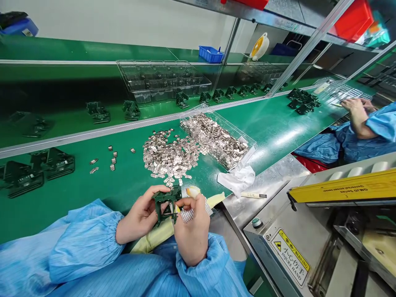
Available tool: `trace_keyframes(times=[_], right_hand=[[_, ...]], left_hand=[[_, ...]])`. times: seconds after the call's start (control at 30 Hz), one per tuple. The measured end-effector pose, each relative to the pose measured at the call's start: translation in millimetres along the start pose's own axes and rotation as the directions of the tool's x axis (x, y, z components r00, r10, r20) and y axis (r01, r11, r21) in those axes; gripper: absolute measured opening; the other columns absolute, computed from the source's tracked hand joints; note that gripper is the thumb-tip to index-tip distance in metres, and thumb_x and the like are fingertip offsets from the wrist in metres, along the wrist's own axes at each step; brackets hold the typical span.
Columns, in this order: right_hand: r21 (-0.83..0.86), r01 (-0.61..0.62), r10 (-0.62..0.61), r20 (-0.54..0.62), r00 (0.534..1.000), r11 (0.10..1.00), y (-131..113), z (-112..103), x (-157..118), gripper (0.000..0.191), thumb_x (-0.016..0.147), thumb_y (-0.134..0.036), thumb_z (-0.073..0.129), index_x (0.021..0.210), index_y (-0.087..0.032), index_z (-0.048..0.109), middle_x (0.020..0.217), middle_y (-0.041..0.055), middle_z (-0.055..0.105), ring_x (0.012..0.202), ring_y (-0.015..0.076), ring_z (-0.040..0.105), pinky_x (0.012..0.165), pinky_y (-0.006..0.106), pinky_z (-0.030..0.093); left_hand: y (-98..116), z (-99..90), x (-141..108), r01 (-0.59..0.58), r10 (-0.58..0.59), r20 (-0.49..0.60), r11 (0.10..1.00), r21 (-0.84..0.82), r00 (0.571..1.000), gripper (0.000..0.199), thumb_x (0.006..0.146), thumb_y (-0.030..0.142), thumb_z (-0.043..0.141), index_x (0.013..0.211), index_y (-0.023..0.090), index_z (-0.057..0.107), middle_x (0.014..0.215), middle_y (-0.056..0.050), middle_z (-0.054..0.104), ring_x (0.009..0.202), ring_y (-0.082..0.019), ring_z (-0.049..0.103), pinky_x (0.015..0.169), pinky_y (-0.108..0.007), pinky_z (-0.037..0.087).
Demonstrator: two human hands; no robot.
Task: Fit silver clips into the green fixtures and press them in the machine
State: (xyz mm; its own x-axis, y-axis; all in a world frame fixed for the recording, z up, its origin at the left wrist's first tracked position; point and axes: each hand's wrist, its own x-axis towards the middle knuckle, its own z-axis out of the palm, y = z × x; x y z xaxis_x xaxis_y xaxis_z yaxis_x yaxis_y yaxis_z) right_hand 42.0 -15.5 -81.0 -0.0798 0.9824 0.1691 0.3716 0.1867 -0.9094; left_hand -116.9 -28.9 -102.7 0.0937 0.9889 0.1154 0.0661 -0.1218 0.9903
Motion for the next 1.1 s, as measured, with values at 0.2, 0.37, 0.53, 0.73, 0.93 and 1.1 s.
trace_keyframes(times=[0.2,0.37,0.53,0.73,0.93,1.1], right_hand=[[0.257,-0.133,0.133,0.016,0.991,0.957,0.4,6.1,0.8,0.032,0.078,-0.02,0.067,0.105,-0.023,0.051,0.098,0.006,0.065,0.081,0.0182,0.065,0.07,0.031,0.055],[0.479,-0.256,0.234,0.106,0.966,0.84,-9.3,5.3,5.9,0.032,0.072,-0.02,0.071,0.098,-0.023,0.052,0.087,0.0017,0.066,0.079,0.0168,0.066,0.071,0.028,0.055],[0.544,-0.284,0.279,0.095,0.956,0.789,-11.2,3.2,0.7,0.032,0.067,-0.014,0.073,0.092,-0.023,0.053,0.081,-0.001,0.065,0.074,0.0144,0.063,0.067,0.024,0.053],[0.596,-0.309,0.33,0.077,0.941,0.741,-3.3,-7.9,-15.9,0.031,0.062,-0.01,0.071,0.085,-0.022,0.054,0.076,-0.0036,0.062,0.071,0.0124,0.059,0.065,0.021,0.049],[0.666,-0.294,0.381,0.016,0.924,0.685,3.9,-18.6,-38.5,0.031,0.062,-0.01,0.072,0.083,-0.023,0.053,0.075,-0.0049,0.061,0.068,0.0112,0.057,0.063,0.021,0.049],[0.634,-0.186,0.299,-0.074,0.951,0.75,18.5,-33.4,-52.4,0.022,0.074,-0.023,0.073,0.091,-0.022,0.059,0.083,0.0002,0.065,0.077,0.0151,0.062,0.071,0.025,0.052]], left_hand=[[0.4,5.1,-2.5,0.03,-0.032,-0.053,0.999,-0.037,0.998,0.027,0.094,0.033,0.053,0.12,0.024,0.051,0.081,-0.002,0.057,0.066,-0.014,0.053,0.058,-0.022,0.044],[6.1,6.7,-4.2,0.04,-0.042,-0.058,0.998,-0.047,0.997,0.026,0.094,0.032,0.052,0.118,0.021,0.051,0.078,-0.001,0.056,0.066,-0.013,0.053,0.06,-0.021,0.045],[15.0,10.6,-6.8,0.045,-0.047,-0.063,0.999,-0.029,0.997,0.024,0.094,0.03,0.052,0.116,0.02,0.052,0.077,-0.001,0.057,0.065,-0.012,0.053,0.06,-0.021,0.045],[22.7,24.5,-15.4,0.094,-0.095,-0.025,0.995,-0.012,0.995,0.026,0.089,0.028,0.056,0.114,0.02,0.055,0.078,-0.001,0.059,0.063,-0.012,0.054,0.056,-0.02,0.046],[25.8,40.9,-23.9,0.092,-0.097,0.067,0.994,0.066,0.993,0.03,0.083,0.017,0.057,0.113,0.021,0.056,0.078,0.0,0.06,0.061,-0.011,0.054,0.054,-0.019,0.044],[27.4,45.4,-14.8,0.069,-0.077,0.105,0.994,0.079,0.992,0.032,0.082,0.016,0.06,0.113,0.021,0.055,0.082,0.0,0.061,0.062,-0.01,0.055,0.055,-0.019,0.046]])
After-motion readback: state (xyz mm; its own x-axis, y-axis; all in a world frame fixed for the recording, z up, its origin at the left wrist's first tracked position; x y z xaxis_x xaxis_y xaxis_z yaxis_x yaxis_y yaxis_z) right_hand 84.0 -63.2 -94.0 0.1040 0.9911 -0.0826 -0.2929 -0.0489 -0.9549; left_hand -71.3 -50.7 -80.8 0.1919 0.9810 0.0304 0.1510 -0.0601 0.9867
